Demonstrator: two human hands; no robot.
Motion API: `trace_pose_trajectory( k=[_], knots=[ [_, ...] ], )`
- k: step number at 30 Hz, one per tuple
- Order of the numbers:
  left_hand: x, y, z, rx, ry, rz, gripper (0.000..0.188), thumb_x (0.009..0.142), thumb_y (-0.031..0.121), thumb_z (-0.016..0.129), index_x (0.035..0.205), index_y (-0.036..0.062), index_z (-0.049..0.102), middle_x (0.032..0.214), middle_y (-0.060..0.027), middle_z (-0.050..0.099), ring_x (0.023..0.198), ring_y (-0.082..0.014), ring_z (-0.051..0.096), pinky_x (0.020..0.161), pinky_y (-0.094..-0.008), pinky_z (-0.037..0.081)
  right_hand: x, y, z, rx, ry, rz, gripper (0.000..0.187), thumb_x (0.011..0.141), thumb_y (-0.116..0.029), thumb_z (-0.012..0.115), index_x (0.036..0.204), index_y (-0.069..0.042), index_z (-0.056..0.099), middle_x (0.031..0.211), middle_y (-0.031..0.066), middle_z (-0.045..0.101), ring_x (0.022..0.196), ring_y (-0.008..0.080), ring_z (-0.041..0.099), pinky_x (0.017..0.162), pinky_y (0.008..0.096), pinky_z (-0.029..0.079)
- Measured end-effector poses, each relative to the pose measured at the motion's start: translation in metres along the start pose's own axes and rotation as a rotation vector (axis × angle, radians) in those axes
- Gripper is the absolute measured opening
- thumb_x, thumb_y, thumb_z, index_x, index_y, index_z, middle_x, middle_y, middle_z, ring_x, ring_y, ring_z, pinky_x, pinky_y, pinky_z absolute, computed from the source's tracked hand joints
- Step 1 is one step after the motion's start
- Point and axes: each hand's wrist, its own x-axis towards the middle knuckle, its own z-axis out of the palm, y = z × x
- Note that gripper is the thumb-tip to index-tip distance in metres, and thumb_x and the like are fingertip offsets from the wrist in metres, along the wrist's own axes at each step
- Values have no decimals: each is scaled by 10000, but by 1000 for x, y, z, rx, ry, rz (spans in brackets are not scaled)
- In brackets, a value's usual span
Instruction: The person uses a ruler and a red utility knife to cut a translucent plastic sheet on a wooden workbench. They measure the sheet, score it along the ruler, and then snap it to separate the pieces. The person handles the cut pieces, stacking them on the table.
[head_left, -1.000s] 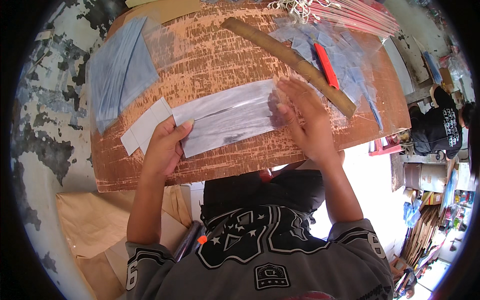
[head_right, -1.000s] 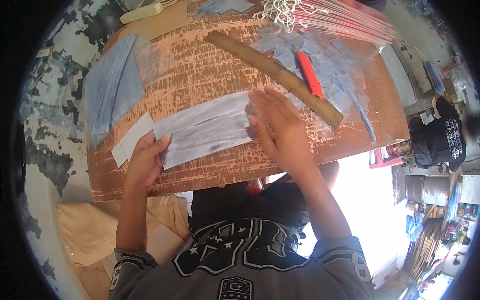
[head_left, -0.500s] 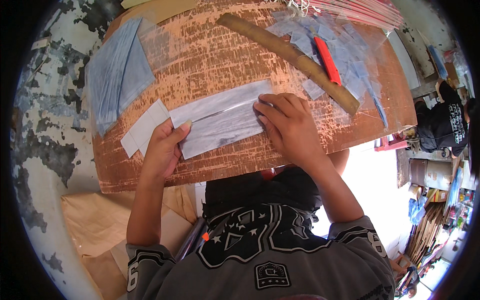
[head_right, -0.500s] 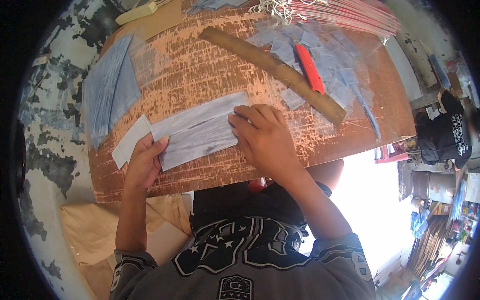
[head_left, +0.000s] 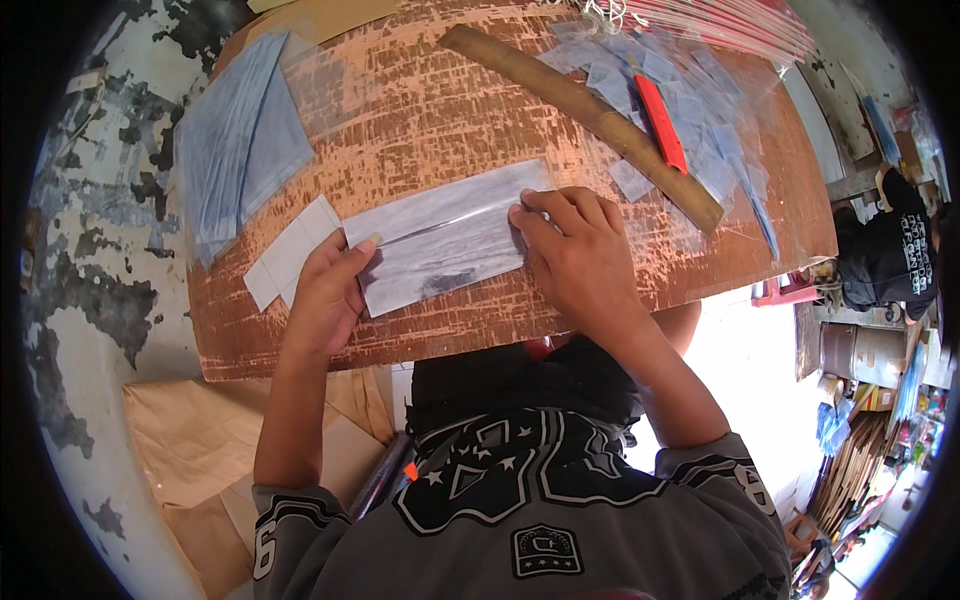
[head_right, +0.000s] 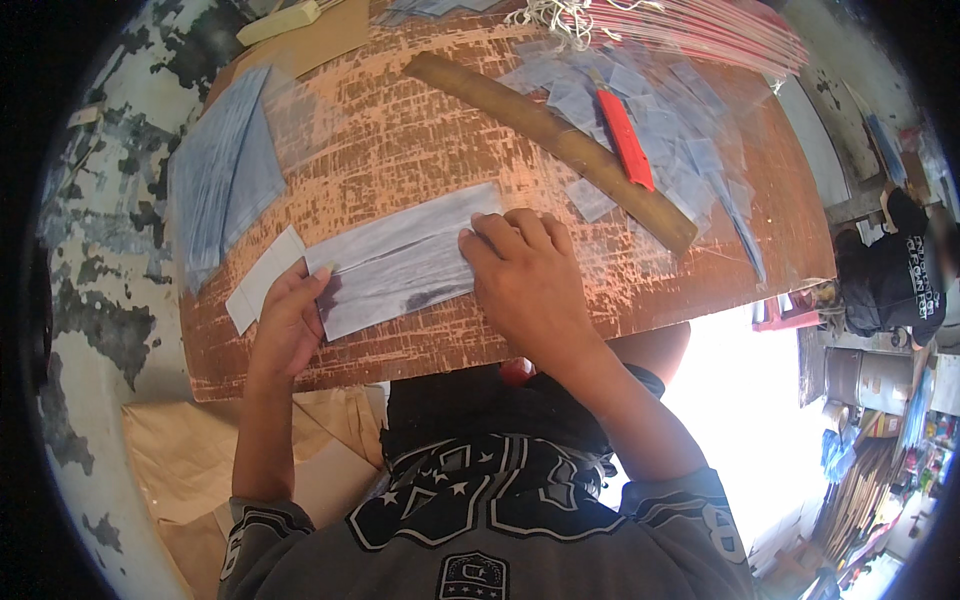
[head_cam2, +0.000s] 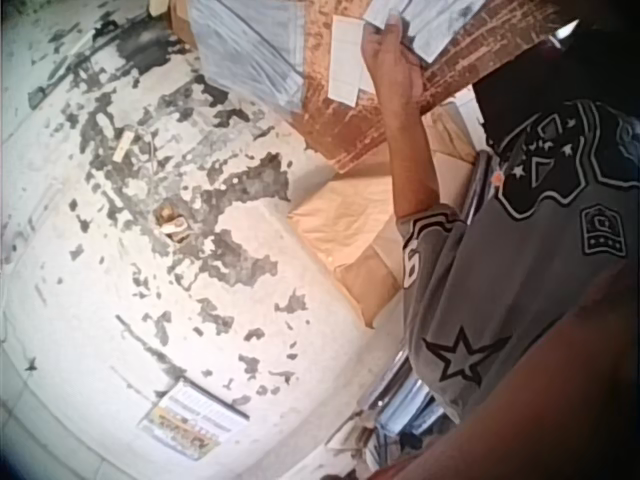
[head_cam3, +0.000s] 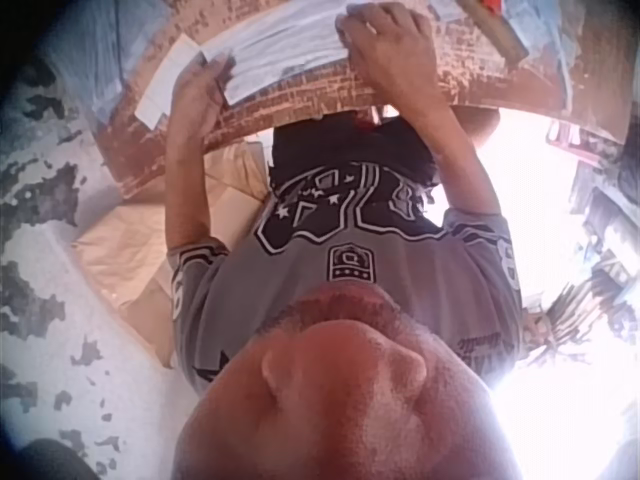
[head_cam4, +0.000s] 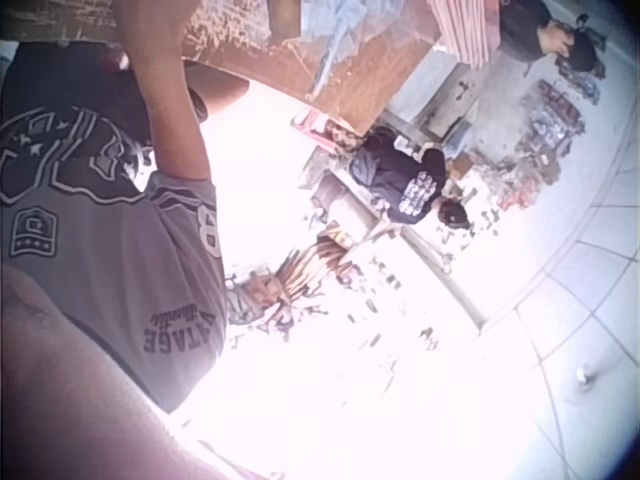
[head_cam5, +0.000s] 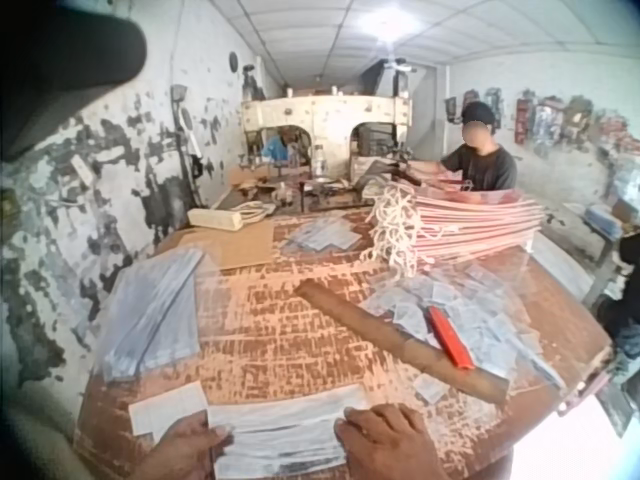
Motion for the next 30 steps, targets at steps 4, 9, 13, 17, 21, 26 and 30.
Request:
trace_pose_trajectory(
  k=[4,9,13,17,21,26,30],
  knots=[
    [-8,13,7,53,32,-18,447,1091,180,659,1475,-30,567,1295,-67,712,1149,-136,675,985,-325,569,-1,0,1,5,5,7,338,823,-87,752,1161,-95,758,1271,34,696,1218,266,622,1050,453,479],
    [-8,23,-8,432,15,2,441,1097,251,680,1434,-26,612,1198,-51,717,1063,-128,688,947,-322,581,2,-1,-5,46,-6,17,291,901,-71,747,1191,-86,761,1255,54,715,1175,296,639,1001,463,496],
    [-5,26,-19,544,-17,-15,471,1094,290,699,1430,-32,632,1120,-35,712,980,-110,672,870,-277,552,4,1,-7,99,-23,30,304,884,-54,745,1184,-97,763,1252,49,714,1182,288,640,988,461,497],
    [-12,31,-7,780,194,174,379,1075,262,725,1310,-34,700,1004,-43,709,890,-108,636,786,-265,516,3,7,-8,142,-49,51,337,852,-34,736,1180,-104,768,1259,44,705,1206,278,629,1001,458,495],
    [-12,30,25,971,267,455,271,1061,216,726,1230,5,752,1047,-74,734,941,-163,677,820,-312,532,2,10,-7,161,-47,61,344,857,-10,719,1181,-108,779,1258,38,706,1201,275,631,994,457,495],
    [8,3,78,1063,-87,806,197,1010,102,726,1187,23,762,1173,-121,741,1100,-307,679,981,-409,531,3,8,-9,188,-36,62,348,864,8,707,1183,-106,787,1253,34,707,1197,278,632,965,456,490],
    [19,-10,90,1152,-124,846,220,956,50,743,1171,0,745,1198,-141,704,1140,-356,648,1002,-447,522,2,9,-9,183,-12,55,353,863,18,709,1184,-105,790,1244,33,709,1189,278,634,945,448,488]
  ],
)
